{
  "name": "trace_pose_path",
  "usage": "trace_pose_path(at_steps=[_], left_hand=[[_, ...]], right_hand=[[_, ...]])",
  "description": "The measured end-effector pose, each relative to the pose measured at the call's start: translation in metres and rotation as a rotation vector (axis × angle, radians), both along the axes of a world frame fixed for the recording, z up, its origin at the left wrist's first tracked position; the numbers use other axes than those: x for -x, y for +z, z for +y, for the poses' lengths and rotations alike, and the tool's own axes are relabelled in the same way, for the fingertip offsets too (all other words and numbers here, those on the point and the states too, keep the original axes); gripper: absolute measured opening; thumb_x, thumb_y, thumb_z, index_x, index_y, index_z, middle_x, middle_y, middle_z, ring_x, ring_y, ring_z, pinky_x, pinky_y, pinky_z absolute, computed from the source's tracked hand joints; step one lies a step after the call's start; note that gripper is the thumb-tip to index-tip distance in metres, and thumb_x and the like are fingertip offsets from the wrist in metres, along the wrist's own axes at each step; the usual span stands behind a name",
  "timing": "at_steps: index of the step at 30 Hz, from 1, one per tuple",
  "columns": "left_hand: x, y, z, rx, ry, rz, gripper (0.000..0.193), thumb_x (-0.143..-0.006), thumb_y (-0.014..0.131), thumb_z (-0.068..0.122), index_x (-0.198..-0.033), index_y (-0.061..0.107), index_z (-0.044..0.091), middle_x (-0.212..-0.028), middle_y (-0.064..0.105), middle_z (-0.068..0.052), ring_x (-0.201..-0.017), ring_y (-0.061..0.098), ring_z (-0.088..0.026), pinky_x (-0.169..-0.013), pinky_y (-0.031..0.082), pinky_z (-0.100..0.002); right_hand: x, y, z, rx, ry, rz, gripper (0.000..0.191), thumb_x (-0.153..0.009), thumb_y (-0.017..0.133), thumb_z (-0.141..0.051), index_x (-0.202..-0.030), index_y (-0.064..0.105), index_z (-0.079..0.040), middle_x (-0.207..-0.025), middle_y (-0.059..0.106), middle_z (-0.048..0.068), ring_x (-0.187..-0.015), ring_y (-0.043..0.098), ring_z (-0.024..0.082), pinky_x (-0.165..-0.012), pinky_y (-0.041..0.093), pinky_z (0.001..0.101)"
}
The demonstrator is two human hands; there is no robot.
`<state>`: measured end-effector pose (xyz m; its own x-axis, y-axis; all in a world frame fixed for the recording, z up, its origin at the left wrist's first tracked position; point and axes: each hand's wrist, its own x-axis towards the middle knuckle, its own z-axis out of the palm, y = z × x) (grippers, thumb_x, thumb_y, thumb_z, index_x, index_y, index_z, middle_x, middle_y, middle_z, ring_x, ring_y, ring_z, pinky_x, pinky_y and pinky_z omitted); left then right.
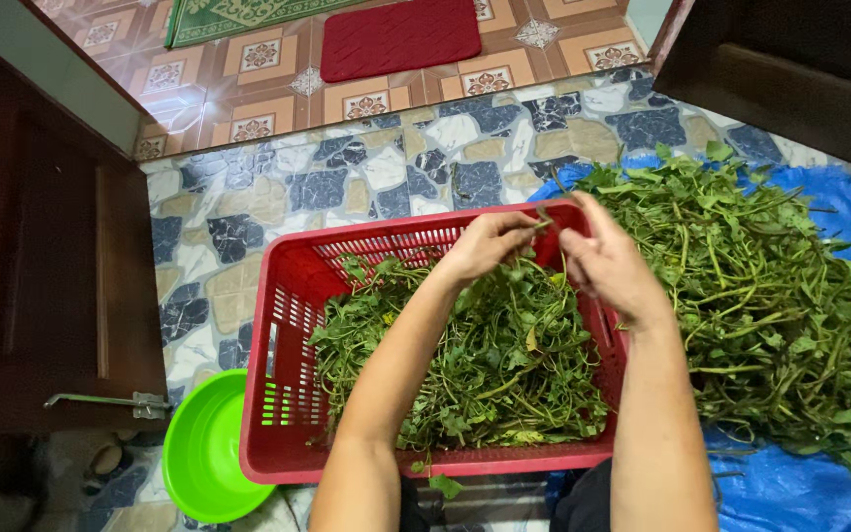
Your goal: The person sits on the floor and uses a knife to trim stems and leaves from vegetable stalks, placing the trimmed pieces into a red basket. The person handles the stalks one at a time, cutting and discarding unwanted parts while accumulating trimmed material in the basket.
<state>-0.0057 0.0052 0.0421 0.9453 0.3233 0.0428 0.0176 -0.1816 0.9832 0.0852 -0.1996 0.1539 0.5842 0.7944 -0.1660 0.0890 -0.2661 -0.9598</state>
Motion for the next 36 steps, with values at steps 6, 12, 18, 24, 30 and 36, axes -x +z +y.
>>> trace_pose_path(at_steps=[6, 12, 18, 24, 30, 36], left_hand=[[-0.002, 0.001, 0.001, 0.440, -0.150, -0.015, 0.022, -0.104, 0.054, 0.019, -0.117, 0.066, 0.005, -0.083, 0.070, -0.002, -0.070, 0.067, -0.012, -0.065, 0.054, -0.026], [-0.002, -0.009, -0.003, 0.196, -0.293, 0.016, 0.025, -0.108, 0.057, 0.017, -0.110, 0.072, -0.003, -0.083, 0.073, -0.005, -0.078, 0.069, -0.013, -0.076, 0.056, -0.029], [0.003, 0.001, -0.012, 0.202, -0.241, 0.158, 0.024, -0.106, 0.055, 0.016, -0.104, 0.072, -0.002, -0.075, 0.071, -0.004, -0.069, 0.068, -0.013, -0.068, 0.059, -0.031], [-0.001, 0.003, -0.001, 0.454, -0.047, 0.004, 0.025, -0.108, 0.051, 0.018, -0.109, 0.070, 0.002, -0.076, 0.065, -0.002, -0.069, 0.064, -0.012, -0.066, 0.056, -0.029], [-0.008, -0.005, -0.014, 0.284, -0.191, 0.004, 0.028, -0.107, 0.059, 0.026, -0.110, 0.067, -0.001, -0.089, 0.071, -0.004, -0.081, 0.070, -0.015, -0.073, 0.055, -0.032], [-0.004, -0.029, -0.018, -0.408, -0.175, 0.329, 0.033, -0.084, 0.080, 0.029, -0.112, 0.078, 0.013, -0.105, 0.075, -0.007, -0.095, 0.068, -0.021, -0.089, 0.049, -0.041]], right_hand=[[-0.014, -0.039, 0.010, -0.178, 0.091, 0.077, 0.026, -0.105, 0.059, -0.025, -0.122, 0.063, -0.005, -0.064, 0.051, -0.006, -0.053, 0.042, 0.006, -0.047, 0.032, 0.0251], [-0.029, -0.065, 0.012, -0.037, -0.156, -0.500, 0.026, -0.102, 0.067, -0.029, -0.113, 0.066, -0.006, -0.074, 0.062, -0.002, -0.062, 0.058, 0.008, -0.054, 0.043, 0.0272], [-0.052, -0.038, -0.015, 0.019, -0.639, -0.335, 0.049, -0.111, 0.058, -0.028, -0.148, 0.036, -0.003, -0.092, 0.064, -0.002, -0.063, 0.052, 0.010, -0.051, 0.044, 0.0284], [-0.033, -0.025, -0.017, -0.194, -0.058, 0.240, 0.065, -0.101, 0.057, -0.030, -0.159, 0.034, -0.011, -0.065, 0.051, -0.002, -0.050, 0.044, 0.005, -0.040, 0.034, 0.0200], [-0.016, -0.044, 0.012, -0.247, 0.101, 0.357, 0.045, -0.101, 0.060, -0.037, -0.125, 0.066, 0.000, -0.070, 0.060, -0.001, -0.050, 0.045, 0.004, -0.041, 0.033, 0.0197], [-0.024, -0.042, 0.000, -0.495, 0.084, 0.388, 0.046, -0.103, 0.062, -0.041, -0.124, 0.063, 0.000, -0.066, 0.055, 0.000, -0.048, 0.044, 0.006, -0.043, 0.033, 0.0202]])
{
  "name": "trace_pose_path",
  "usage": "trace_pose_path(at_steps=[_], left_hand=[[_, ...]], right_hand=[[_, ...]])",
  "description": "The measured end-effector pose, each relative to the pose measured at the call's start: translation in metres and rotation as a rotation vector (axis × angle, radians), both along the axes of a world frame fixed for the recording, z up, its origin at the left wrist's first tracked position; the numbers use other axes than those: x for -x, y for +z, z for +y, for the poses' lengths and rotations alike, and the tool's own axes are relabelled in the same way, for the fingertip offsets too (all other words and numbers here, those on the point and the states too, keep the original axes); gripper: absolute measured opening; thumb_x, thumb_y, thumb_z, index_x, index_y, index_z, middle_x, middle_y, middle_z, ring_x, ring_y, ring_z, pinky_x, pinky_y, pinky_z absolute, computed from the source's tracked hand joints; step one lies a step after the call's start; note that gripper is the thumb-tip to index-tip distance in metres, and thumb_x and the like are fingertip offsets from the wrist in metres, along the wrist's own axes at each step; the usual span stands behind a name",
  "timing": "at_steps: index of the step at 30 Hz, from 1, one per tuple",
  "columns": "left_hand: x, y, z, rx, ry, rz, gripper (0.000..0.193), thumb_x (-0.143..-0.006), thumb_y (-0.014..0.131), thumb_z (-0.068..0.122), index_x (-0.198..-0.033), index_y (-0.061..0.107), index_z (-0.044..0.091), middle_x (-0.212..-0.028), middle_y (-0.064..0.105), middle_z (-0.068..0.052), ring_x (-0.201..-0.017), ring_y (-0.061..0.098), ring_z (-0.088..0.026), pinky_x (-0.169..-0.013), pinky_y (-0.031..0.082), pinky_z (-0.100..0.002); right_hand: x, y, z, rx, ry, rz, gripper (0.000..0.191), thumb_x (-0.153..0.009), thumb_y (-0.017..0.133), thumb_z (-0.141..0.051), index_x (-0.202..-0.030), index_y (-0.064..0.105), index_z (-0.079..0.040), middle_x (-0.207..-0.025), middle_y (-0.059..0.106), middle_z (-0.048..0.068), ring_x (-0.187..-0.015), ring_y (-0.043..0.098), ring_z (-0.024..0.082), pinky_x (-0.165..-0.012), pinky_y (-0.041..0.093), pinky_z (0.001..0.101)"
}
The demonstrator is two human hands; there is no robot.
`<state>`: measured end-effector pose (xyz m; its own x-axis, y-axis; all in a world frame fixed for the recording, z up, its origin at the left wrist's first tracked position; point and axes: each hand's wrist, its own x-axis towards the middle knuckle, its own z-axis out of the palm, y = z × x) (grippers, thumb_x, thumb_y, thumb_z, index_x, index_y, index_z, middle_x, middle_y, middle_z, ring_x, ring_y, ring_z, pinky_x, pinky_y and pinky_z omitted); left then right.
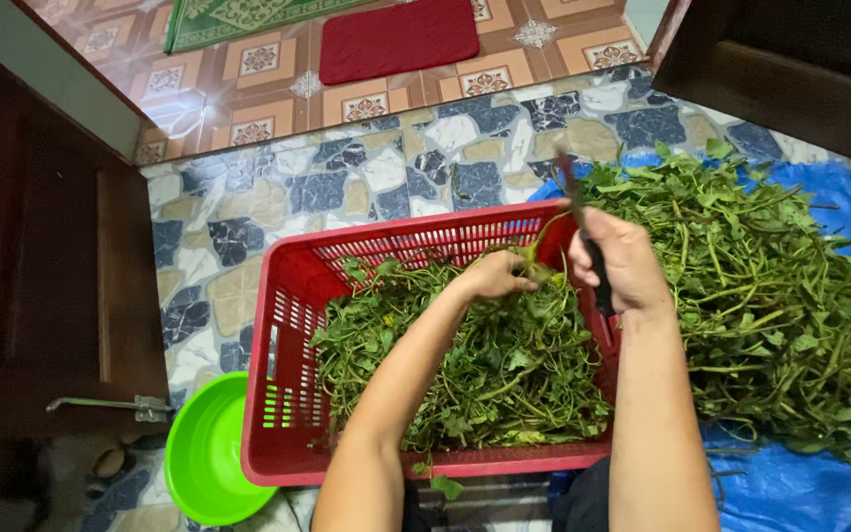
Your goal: The person sits on the floor and uses a knife to trim stems and leaves from vegetable stalks, placing the trimmed pieces into a red basket. The person handles the stalks one at a time, cutting and discarding unwanted parts while accumulating trimmed material in the basket.
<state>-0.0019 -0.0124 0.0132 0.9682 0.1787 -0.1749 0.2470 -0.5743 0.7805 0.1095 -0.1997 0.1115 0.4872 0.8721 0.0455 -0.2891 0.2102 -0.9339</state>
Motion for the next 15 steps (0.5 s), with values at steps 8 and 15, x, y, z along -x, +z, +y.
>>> trace_pose_path(at_steps=[8, 15], left_hand=[[0.011, -0.042, 0.019, 0.397, 0.020, 0.134, 0.022, -0.089, 0.076, 0.023, -0.101, 0.073, 0.004, -0.091, 0.076, -0.007, -0.083, 0.073, -0.020, -0.074, 0.059, -0.036], [0.006, -0.012, 0.003, 0.403, 0.112, -0.343, 0.045, -0.086, 0.084, 0.024, -0.122, 0.067, 0.005, -0.111, 0.072, -0.002, -0.099, 0.069, -0.011, -0.086, 0.058, -0.029]], right_hand=[[-0.011, 0.014, -0.023, -0.206, -0.162, 0.153, 0.063, -0.104, 0.059, -0.054, -0.143, 0.053, -0.005, -0.070, 0.050, -0.001, -0.054, 0.042, 0.008, -0.054, 0.037, 0.0247], [-0.026, 0.006, -0.042, -0.261, -0.125, 0.197, 0.062, -0.106, 0.054, -0.059, -0.146, 0.052, -0.012, -0.070, 0.045, -0.003, -0.054, 0.042, 0.011, -0.060, 0.036, 0.0297]])
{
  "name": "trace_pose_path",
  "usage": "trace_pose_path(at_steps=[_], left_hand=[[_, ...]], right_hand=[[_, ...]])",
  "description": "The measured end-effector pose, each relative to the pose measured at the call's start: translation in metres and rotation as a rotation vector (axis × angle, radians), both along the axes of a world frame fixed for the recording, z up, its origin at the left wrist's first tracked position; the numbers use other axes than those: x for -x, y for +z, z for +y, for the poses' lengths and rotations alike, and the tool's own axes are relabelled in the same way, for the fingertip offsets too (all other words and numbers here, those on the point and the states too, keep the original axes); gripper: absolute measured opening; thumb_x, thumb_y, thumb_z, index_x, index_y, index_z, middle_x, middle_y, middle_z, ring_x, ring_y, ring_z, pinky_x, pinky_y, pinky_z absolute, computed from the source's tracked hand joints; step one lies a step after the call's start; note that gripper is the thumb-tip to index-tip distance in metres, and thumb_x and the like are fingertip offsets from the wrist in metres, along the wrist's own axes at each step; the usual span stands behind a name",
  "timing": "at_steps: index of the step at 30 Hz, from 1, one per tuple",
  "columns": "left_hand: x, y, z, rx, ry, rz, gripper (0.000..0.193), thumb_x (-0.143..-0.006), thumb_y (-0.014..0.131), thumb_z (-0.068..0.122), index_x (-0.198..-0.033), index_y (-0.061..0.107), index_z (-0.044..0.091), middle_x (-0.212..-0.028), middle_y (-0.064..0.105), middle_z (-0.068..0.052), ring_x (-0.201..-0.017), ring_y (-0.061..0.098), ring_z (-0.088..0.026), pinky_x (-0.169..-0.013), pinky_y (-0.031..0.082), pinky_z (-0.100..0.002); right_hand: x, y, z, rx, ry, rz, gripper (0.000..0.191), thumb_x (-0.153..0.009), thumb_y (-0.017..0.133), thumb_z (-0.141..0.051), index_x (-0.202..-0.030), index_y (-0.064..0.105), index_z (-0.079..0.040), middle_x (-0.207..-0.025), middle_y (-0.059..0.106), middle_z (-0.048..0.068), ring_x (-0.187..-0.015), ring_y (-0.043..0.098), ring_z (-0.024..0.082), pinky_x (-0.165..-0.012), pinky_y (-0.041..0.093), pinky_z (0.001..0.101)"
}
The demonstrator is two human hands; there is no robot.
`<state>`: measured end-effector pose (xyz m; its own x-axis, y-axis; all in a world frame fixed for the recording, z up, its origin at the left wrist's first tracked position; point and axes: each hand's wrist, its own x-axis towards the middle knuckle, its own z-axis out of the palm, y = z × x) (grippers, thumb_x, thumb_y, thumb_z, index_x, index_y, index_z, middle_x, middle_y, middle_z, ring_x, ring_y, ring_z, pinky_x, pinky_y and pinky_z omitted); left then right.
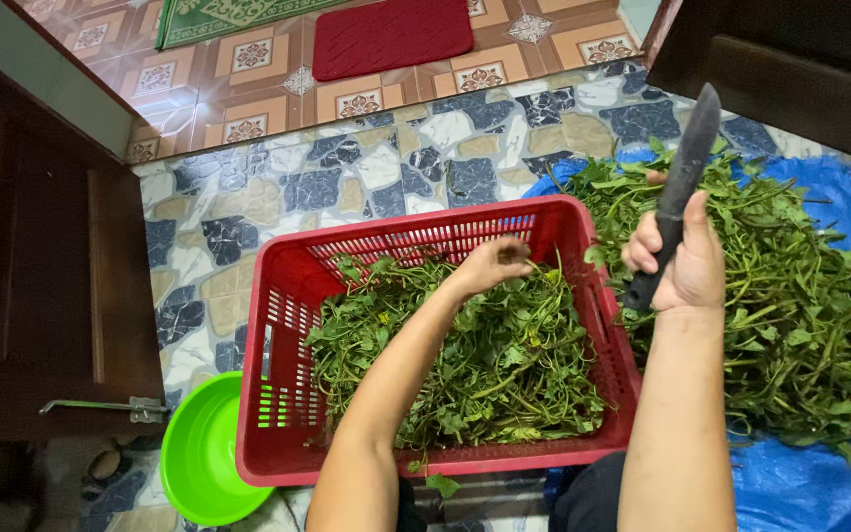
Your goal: The person sits on the floor and uses a knife to trim stems and leaves from vegetable stalks, placing the trimmed pieces into a red basket. The person handles the stalks one at a time, cutting and discarding unwanted parts while accumulating trimmed material in the basket.
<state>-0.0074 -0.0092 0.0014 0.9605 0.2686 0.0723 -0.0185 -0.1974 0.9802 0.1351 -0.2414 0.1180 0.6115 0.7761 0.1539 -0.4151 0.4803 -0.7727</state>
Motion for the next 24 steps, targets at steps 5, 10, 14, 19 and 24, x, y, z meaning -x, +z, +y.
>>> trace_pose_path(at_steps=[5, 10, 14, 19, 24], left_hand=[[-0.011, 0.047, -0.032, 0.024, -0.018, -0.251, 0.055, -0.085, 0.082, 0.025, -0.133, 0.061, 0.010, -0.106, 0.070, -0.001, -0.087, 0.064, -0.011, -0.077, 0.056, -0.026], [-0.017, 0.042, -0.048, 0.033, 0.081, -0.221, 0.026, -0.098, 0.077, 0.021, -0.118, 0.075, 0.006, -0.094, 0.070, -0.003, -0.080, 0.060, -0.009, -0.072, 0.052, -0.026], [-0.021, 0.022, -0.032, 0.160, 0.176, -0.090, 0.019, -0.098, 0.068, 0.016, -0.111, 0.073, 0.004, -0.086, 0.074, -0.004, -0.075, 0.069, -0.010, -0.069, 0.058, -0.025], [-0.019, 0.011, -0.011, -0.059, 0.230, 0.176, 0.048, -0.089, 0.068, 0.012, -0.136, 0.062, 0.007, -0.094, 0.075, -0.006, -0.079, 0.068, -0.013, -0.071, 0.057, -0.031], [-0.025, 0.025, -0.026, 0.096, 0.001, -0.215, 0.073, -0.087, 0.076, 0.014, -0.150, 0.040, 0.007, -0.129, 0.062, -0.004, -0.108, 0.062, -0.014, -0.095, 0.053, -0.034]], right_hand=[[0.001, -0.012, 0.011, -0.058, 0.145, 0.092, 0.059, -0.111, 0.049, -0.058, -0.147, 0.050, -0.011, -0.071, 0.044, -0.003, -0.053, 0.041, 0.009, -0.059, 0.035, 0.0291], [0.000, -0.019, 0.019, -0.001, 0.144, 0.080, 0.057, -0.111, 0.044, -0.057, -0.146, 0.050, -0.012, -0.070, 0.044, -0.003, -0.052, 0.039, 0.010, -0.059, 0.036, 0.0299], [-0.006, -0.024, 0.016, -0.008, 0.138, 0.119, 0.057, -0.112, 0.043, -0.057, -0.146, 0.050, -0.012, -0.071, 0.045, -0.003, -0.053, 0.039, 0.010, -0.059, 0.036, 0.0295], [-0.016, -0.029, 0.009, -0.099, 0.157, 0.166, 0.058, -0.113, 0.043, -0.058, -0.148, 0.051, -0.012, -0.072, 0.044, -0.004, -0.054, 0.037, 0.009, -0.061, 0.036, 0.0289], [-0.016, -0.033, 0.011, -0.175, 0.240, 0.249, 0.058, -0.116, 0.041, -0.056, -0.150, 0.051, -0.010, -0.073, 0.043, -0.003, -0.055, 0.036, 0.008, -0.061, 0.036, 0.0277]])
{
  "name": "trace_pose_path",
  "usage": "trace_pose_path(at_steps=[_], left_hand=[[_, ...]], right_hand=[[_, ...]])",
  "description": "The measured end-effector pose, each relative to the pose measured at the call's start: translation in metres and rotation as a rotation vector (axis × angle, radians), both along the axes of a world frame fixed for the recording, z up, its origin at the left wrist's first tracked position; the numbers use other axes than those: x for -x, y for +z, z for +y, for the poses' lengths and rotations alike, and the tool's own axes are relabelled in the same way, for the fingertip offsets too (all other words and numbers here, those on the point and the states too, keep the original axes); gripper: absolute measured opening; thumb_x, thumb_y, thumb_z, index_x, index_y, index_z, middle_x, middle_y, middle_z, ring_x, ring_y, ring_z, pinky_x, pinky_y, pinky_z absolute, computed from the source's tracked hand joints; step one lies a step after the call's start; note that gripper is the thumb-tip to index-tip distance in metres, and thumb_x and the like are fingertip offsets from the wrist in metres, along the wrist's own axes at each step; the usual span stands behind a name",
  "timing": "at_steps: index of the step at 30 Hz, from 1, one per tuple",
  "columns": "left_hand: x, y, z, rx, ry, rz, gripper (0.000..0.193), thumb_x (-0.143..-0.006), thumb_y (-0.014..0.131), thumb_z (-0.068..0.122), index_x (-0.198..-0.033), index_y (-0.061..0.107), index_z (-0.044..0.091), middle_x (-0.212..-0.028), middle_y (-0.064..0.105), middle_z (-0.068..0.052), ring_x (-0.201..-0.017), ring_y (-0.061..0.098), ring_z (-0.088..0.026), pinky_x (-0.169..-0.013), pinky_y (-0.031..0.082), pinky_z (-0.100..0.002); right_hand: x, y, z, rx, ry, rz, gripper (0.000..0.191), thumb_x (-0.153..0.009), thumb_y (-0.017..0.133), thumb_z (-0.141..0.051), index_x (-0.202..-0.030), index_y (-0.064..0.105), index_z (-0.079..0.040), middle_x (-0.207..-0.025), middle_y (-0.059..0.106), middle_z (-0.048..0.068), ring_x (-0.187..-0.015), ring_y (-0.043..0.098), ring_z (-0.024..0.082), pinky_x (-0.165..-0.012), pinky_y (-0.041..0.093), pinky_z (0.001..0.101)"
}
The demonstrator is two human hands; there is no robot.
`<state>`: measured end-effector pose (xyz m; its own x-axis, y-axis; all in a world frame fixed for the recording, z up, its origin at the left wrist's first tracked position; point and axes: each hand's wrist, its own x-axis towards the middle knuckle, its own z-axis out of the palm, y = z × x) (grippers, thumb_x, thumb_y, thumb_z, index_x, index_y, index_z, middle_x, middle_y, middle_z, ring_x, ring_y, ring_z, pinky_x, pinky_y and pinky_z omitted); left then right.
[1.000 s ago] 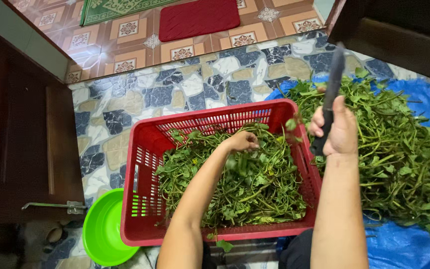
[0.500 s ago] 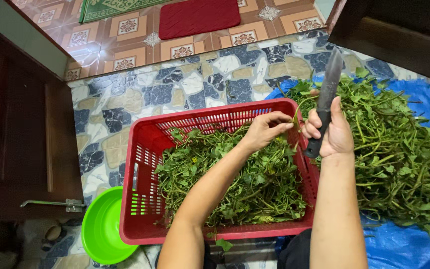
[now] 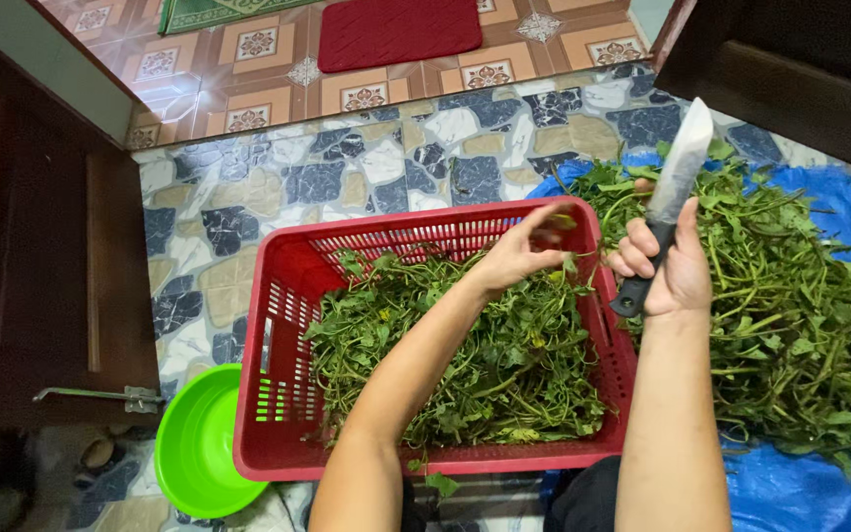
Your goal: The person sits on the floor and uses a knife to trim stems and leaves from vegetable stalks, placing the trimmed pieces into a red basket. The person handles the stalks one at a time, cutting and discarding unwanted parts while accumulating trimmed material in the basket.
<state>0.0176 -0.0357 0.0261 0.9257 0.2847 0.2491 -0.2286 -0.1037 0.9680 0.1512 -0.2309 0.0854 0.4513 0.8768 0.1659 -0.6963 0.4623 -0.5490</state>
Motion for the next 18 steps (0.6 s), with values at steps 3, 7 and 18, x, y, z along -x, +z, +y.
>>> trace_pose_path(at_steps=[3, 7, 18], left_hand=[[-0.003, 0.012, -0.013, 0.231, -0.249, -0.040, 0.050, -0.099, 0.070, 0.017, -0.145, 0.055, 0.005, -0.128, 0.069, -0.004, -0.116, 0.065, -0.012, -0.103, 0.052, -0.032], [-0.004, 0.017, -0.023, 0.219, -0.251, 0.009, 0.043, -0.100, 0.070, 0.017, -0.139, 0.060, 0.002, -0.116, 0.072, -0.004, -0.104, 0.067, -0.012, -0.091, 0.056, -0.029], [0.002, 0.002, 0.001, 0.356, -0.176, 0.088, 0.036, -0.093, 0.074, 0.009, -0.125, 0.066, -0.003, -0.112, 0.074, -0.007, -0.102, 0.071, -0.015, -0.092, 0.057, -0.031]], right_hand=[[0.003, 0.001, 0.004, 0.026, 0.026, 0.001, 0.057, -0.115, 0.041, -0.056, -0.149, 0.050, -0.010, -0.073, 0.043, -0.002, -0.054, 0.037, 0.008, -0.059, 0.037, 0.0272], [0.005, 0.004, 0.008, 0.103, 0.049, -0.050, 0.058, -0.113, 0.042, -0.056, -0.149, 0.047, -0.011, -0.074, 0.044, -0.001, -0.055, 0.040, 0.009, -0.056, 0.037, 0.0267], [0.008, 0.012, 0.007, 0.160, -0.034, -0.139, 0.058, -0.112, 0.046, -0.053, -0.149, 0.047, -0.009, -0.074, 0.047, 0.000, -0.057, 0.045, 0.011, -0.056, 0.039, 0.0290]])
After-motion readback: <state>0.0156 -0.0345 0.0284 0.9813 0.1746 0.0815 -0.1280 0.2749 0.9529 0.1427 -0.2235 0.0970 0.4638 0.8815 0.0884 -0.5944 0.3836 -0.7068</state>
